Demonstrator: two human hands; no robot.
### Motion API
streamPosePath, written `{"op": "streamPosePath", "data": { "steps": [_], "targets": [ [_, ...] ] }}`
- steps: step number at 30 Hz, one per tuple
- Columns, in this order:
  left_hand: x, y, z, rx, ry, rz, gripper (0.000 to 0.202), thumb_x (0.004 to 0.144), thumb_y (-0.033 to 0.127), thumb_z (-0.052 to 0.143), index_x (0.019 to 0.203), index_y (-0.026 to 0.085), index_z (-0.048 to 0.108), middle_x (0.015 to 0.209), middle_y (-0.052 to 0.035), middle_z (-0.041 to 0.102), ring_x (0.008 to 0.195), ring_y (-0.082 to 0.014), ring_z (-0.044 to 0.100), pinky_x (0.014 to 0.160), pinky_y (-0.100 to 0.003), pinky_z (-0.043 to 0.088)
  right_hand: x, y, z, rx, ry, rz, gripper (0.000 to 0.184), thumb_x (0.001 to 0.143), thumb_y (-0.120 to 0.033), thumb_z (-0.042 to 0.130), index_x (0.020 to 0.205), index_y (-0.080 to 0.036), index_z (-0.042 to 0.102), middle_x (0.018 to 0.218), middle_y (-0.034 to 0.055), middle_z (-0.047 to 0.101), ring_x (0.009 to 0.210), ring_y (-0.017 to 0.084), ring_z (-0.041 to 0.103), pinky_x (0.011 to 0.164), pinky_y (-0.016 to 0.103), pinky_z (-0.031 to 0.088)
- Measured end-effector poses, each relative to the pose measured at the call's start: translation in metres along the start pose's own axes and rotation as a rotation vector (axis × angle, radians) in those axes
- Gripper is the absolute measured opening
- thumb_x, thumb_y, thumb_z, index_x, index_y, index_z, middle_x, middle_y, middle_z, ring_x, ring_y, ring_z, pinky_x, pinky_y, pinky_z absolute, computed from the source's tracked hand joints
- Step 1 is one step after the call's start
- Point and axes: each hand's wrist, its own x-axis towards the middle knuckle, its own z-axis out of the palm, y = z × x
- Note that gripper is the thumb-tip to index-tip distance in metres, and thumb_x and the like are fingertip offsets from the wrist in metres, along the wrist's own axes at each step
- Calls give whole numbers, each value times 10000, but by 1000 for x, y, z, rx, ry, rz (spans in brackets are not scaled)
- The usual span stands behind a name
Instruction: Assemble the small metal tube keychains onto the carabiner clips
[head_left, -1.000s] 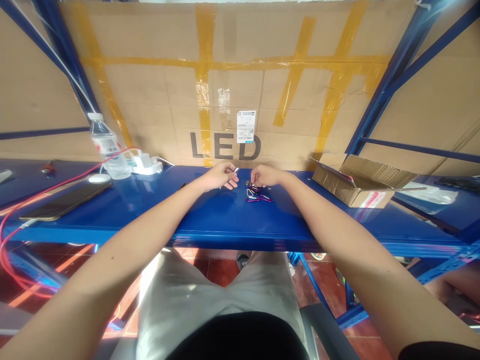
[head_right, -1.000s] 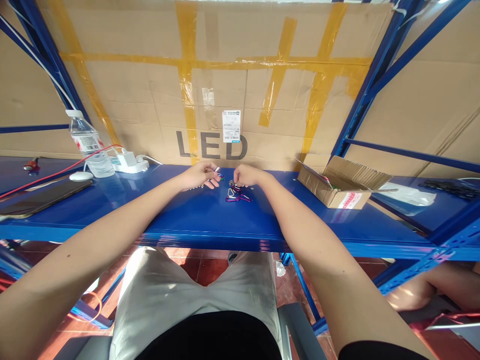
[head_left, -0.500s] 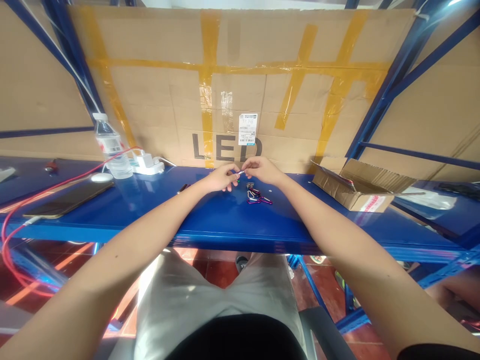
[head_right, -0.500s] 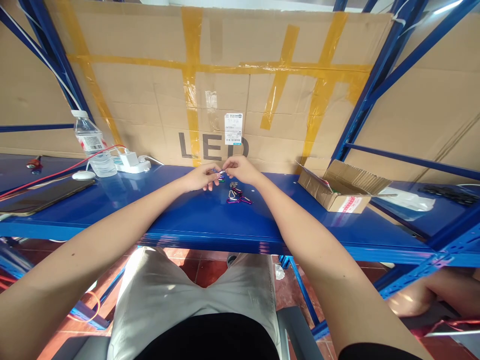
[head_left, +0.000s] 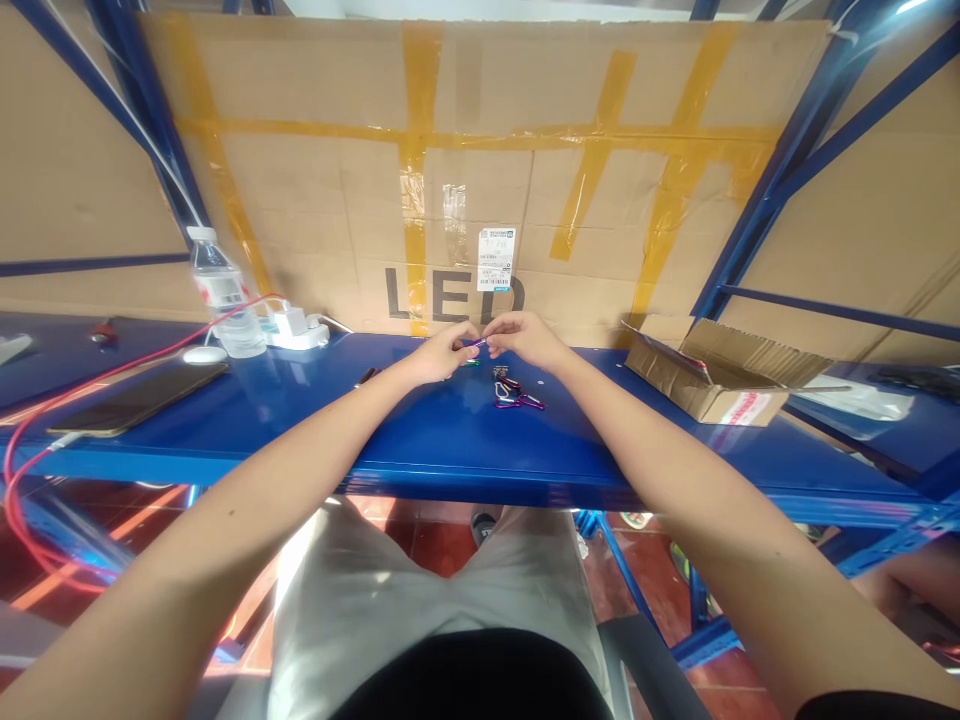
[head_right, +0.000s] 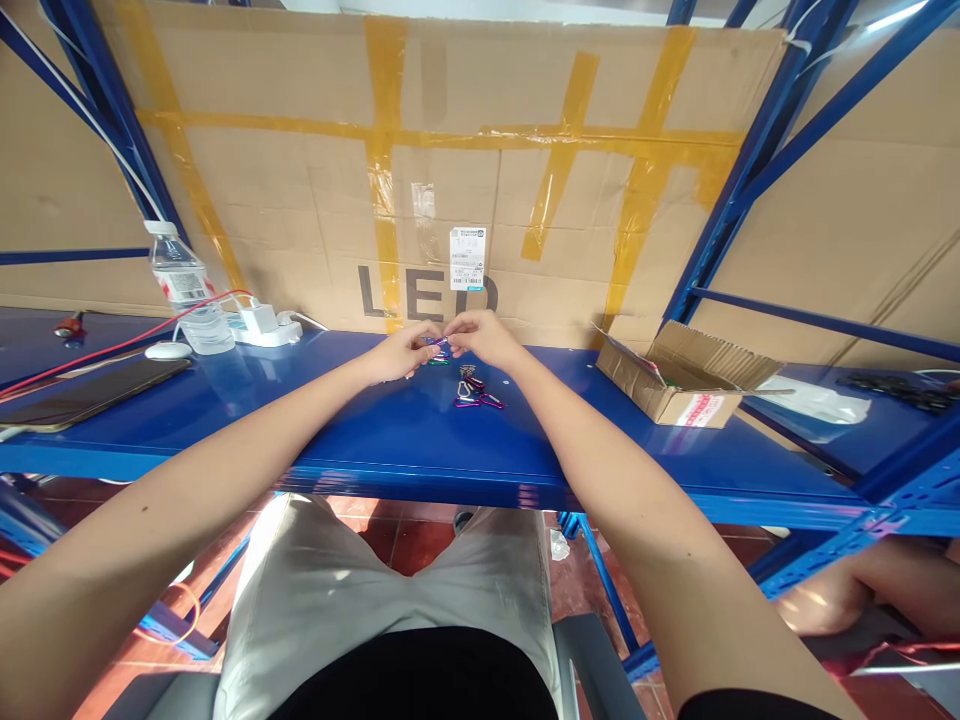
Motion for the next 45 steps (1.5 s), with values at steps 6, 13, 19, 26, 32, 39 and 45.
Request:
{"op": "streamPosePath", "data": {
  "steps": [6,13,19,26,32,39,45],
  "targets": [
    [4,-9,2,70,57,164,123,940,259,586,1051,206,575,676,54,478,613,-121,441,632,-238,377,-1,0,0,62,-23,71,193,756,-170,873,856,-135,712,679,37,729,662,184,751,630,292,654],
    [2,-8,-2,213,73,232,108,941,257,580,1031,198,594,780,9,554,756,-159,531,736,-268,415,-3,-2,1,52,-29,160,228,809,-224,864,781,-126,660,691,85,740,621,222,761,569,327,659],
    [2,-6,-1,315,90,233,113,939,282,565,962,185,617,873,-34,641,819,-195,572,776,-302,439,-6,-2,1,-64,-92,142,268,853,-314,832,784,-144,637,653,61,716,575,189,731,481,265,604],
    [1,9,3,357,88,125,371,1041,314,404,727,191,561,714,-36,590,734,-203,569,698,-309,408,-4,1,-1,-137,-108,86,227,890,-286,780,806,-166,607,643,19,678,568,178,721,463,253,584],
    [2,5,3,300,74,78,247,983,236,496,741,199,524,716,-13,590,706,-184,540,665,-293,381,-4,3,0,-191,-133,29,169,917,-225,720,806,-169,605,642,16,677,590,159,712,451,220,569],
    [1,-8,-1,243,58,195,101,945,270,591,876,207,552,776,1,608,738,-167,553,677,-276,392,-4,2,0,-236,-142,32,195,922,-273,737,818,-169,609,643,34,691,581,166,705,467,241,581],
    [-3,4,1,384,106,157,276,1015,365,480,822,193,576,832,-41,653,794,-207,592,707,-317,414,-7,-2,0,-176,-176,49,178,937,-263,718,829,-163,616,629,24,686,561,156,701,469,238,597]
  ]
}}
